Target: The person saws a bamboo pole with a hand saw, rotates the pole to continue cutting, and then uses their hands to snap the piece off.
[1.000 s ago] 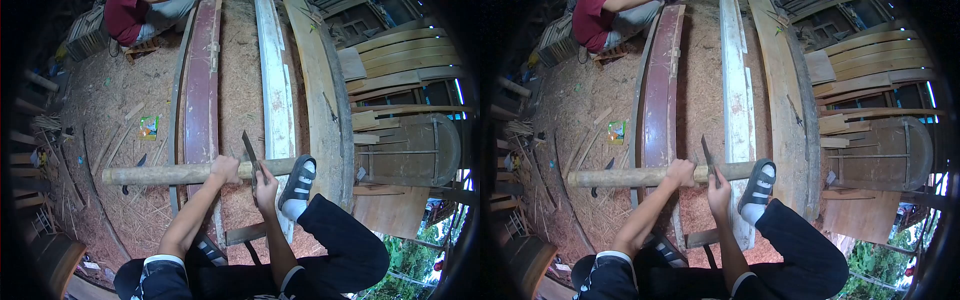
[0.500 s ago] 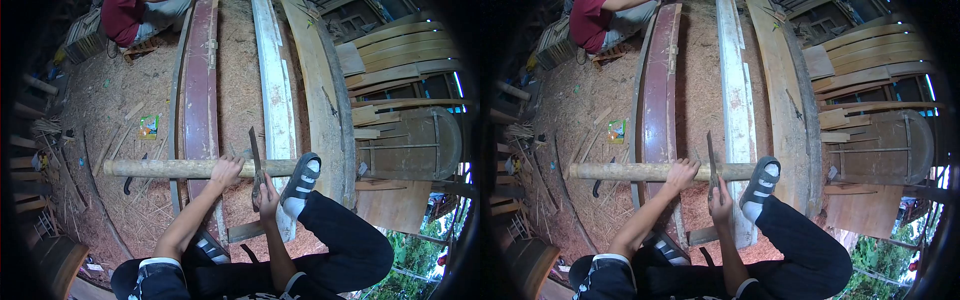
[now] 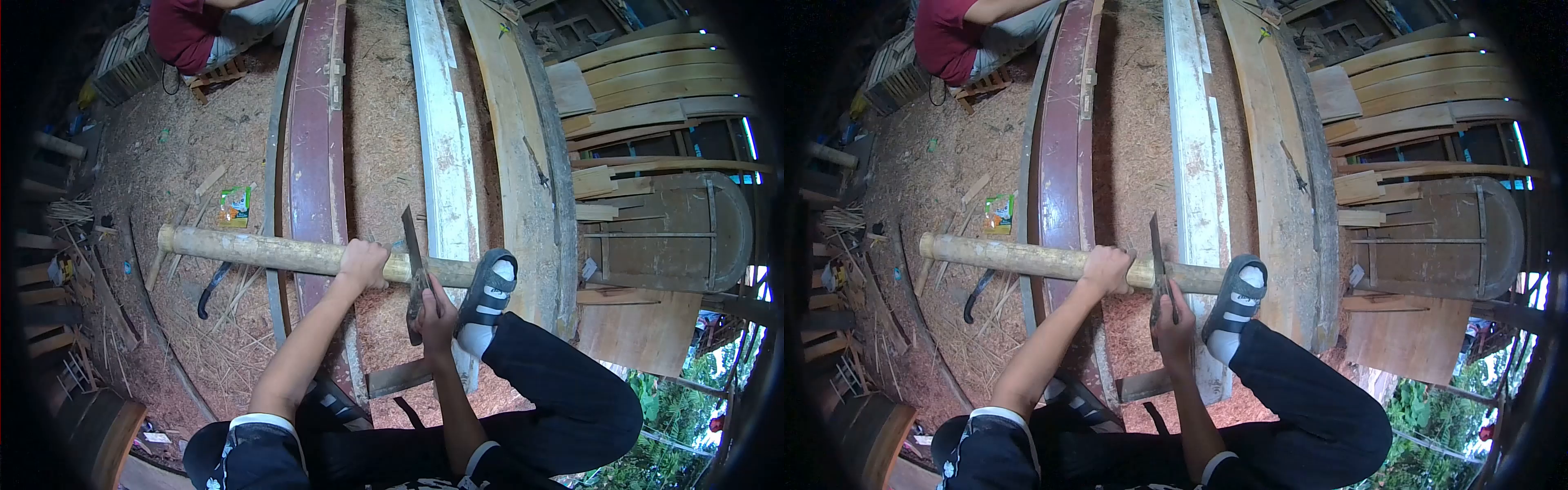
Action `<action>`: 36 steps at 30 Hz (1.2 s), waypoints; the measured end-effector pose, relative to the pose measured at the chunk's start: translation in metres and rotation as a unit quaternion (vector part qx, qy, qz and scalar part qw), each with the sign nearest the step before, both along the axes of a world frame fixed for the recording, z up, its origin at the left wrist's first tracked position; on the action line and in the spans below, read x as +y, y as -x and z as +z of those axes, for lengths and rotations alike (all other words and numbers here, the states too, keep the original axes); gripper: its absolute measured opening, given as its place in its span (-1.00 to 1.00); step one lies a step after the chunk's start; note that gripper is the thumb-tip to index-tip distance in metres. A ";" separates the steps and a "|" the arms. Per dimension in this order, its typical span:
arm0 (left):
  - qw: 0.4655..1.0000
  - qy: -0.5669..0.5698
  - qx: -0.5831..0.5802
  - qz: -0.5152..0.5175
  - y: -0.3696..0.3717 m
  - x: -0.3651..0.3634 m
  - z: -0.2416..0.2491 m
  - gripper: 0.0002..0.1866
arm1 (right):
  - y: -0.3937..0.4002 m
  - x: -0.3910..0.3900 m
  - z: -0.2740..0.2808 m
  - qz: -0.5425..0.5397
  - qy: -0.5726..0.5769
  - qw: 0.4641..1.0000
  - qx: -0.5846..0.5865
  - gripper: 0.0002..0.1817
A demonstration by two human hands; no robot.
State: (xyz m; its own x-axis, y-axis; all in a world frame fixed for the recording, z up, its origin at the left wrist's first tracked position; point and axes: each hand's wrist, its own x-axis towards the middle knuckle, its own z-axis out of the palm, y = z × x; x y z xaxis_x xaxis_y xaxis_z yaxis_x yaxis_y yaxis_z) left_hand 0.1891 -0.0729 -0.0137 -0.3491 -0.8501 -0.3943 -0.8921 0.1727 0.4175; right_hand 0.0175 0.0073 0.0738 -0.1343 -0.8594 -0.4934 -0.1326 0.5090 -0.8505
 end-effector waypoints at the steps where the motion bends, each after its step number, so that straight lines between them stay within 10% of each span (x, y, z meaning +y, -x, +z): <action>1: 1.000 0.014 0.001 -0.008 0.000 0.001 0.000 -0.26 | 0.005 0.002 0.002 0.000 0.000 1.000 0.000 -0.55; 4: 0.999 0.033 0.003 -0.009 -0.001 0.004 -0.005 -0.29 | 0.013 0.035 0.008 0.070 0.175 0.980 0.069 -0.57; 11: 0.998 0.060 0.015 -0.025 -0.004 0.004 0.003 -0.39 | -0.007 -0.009 0.019 0.048 0.011 0.995 0.090 -0.54; 22: 0.998 0.052 0.020 -0.021 -0.007 0.002 0.015 -0.38 | 0.009 0.007 -0.008 0.065 0.133 0.981 0.122 -0.61; 29: 0.998 0.020 0.031 -0.050 -0.010 -0.006 0.012 -0.37 | 0.002 -0.013 0.056 0.005 -0.024 0.999 -0.021 -0.57; 36: 0.997 0.060 0.034 -0.027 -0.004 -0.002 -0.002 -0.29 | 0.017 -0.004 0.011 0.067 0.097 0.984 0.134 -0.58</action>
